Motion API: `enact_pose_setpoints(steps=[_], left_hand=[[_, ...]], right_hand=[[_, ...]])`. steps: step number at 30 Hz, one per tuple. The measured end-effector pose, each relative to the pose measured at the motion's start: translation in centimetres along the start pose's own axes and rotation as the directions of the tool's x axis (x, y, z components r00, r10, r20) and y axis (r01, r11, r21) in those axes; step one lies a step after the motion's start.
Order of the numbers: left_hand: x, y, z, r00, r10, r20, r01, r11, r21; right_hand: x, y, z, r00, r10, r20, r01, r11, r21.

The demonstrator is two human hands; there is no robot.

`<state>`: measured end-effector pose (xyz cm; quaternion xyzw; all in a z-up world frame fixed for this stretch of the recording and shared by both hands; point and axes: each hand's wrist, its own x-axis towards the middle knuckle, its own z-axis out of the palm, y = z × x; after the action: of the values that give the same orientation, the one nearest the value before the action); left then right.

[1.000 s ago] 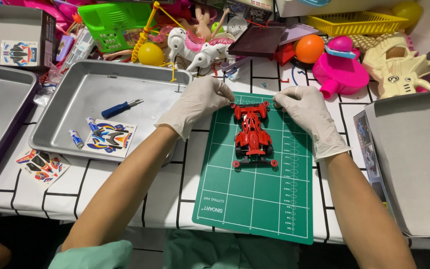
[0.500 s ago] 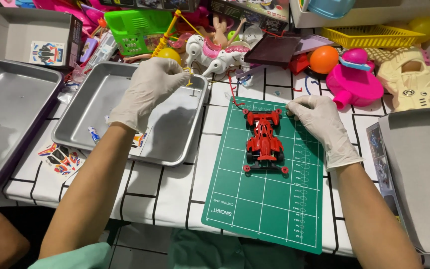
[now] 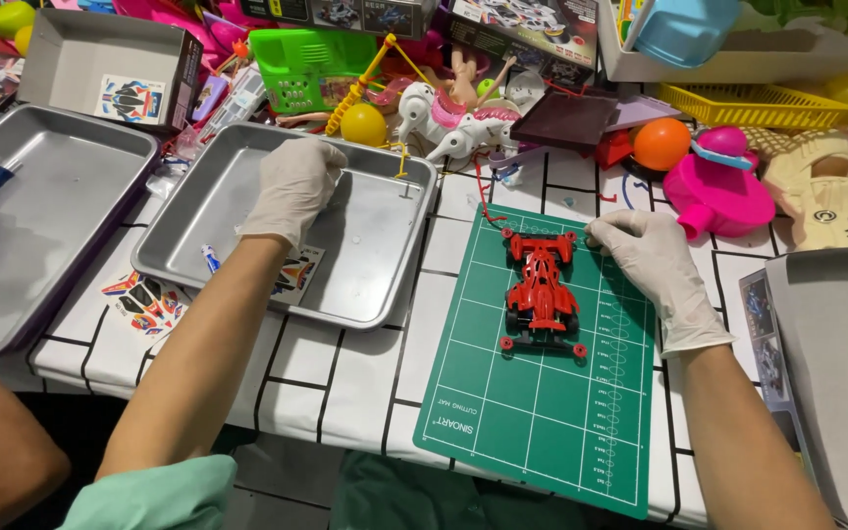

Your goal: Assembling a red model toy car on a green cutting mat, using a screwdriver to fasten small parts.

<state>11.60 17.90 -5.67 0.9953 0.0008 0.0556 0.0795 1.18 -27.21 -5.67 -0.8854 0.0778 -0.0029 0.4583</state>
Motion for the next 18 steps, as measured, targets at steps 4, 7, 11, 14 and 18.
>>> enact_pose_setpoints(steps=[4, 7, 11, 14, 18], left_hand=[[-0.4, 1.8, 0.0, 0.999, 0.030, -0.041, -0.027, 0.997, 0.068], [0.9, 1.2, 1.8, 0.998, 0.032, -0.063, -0.024, 0.991, 0.130], [2.4, 0.1, 3.3, 0.996, 0.058, -0.063, -0.048, 0.986, 0.158], [2.7, -0.1, 3.7, 0.996, 0.074, -0.051, -0.065, 0.985, 0.158], [1.9, 1.2, 2.7, 0.997, 0.070, -0.039, -0.060, 0.974, 0.217]], right_hand=[[-0.3, -0.3, -0.1, 1.000, 0.006, -0.011, -0.006, 1.000, 0.014], [-0.4, -0.6, -0.3, 1.000, 0.013, 0.008, -0.013, 1.000, 0.024], [-0.4, -0.6, -0.3, 1.000, 0.009, 0.008, -0.009, 1.000, 0.015], [-0.4, -0.7, -0.2, 1.000, 0.009, 0.008, -0.010, 1.000, 0.014], [-0.5, -0.8, -0.2, 1.000, 0.008, 0.006, -0.008, 1.000, 0.030]])
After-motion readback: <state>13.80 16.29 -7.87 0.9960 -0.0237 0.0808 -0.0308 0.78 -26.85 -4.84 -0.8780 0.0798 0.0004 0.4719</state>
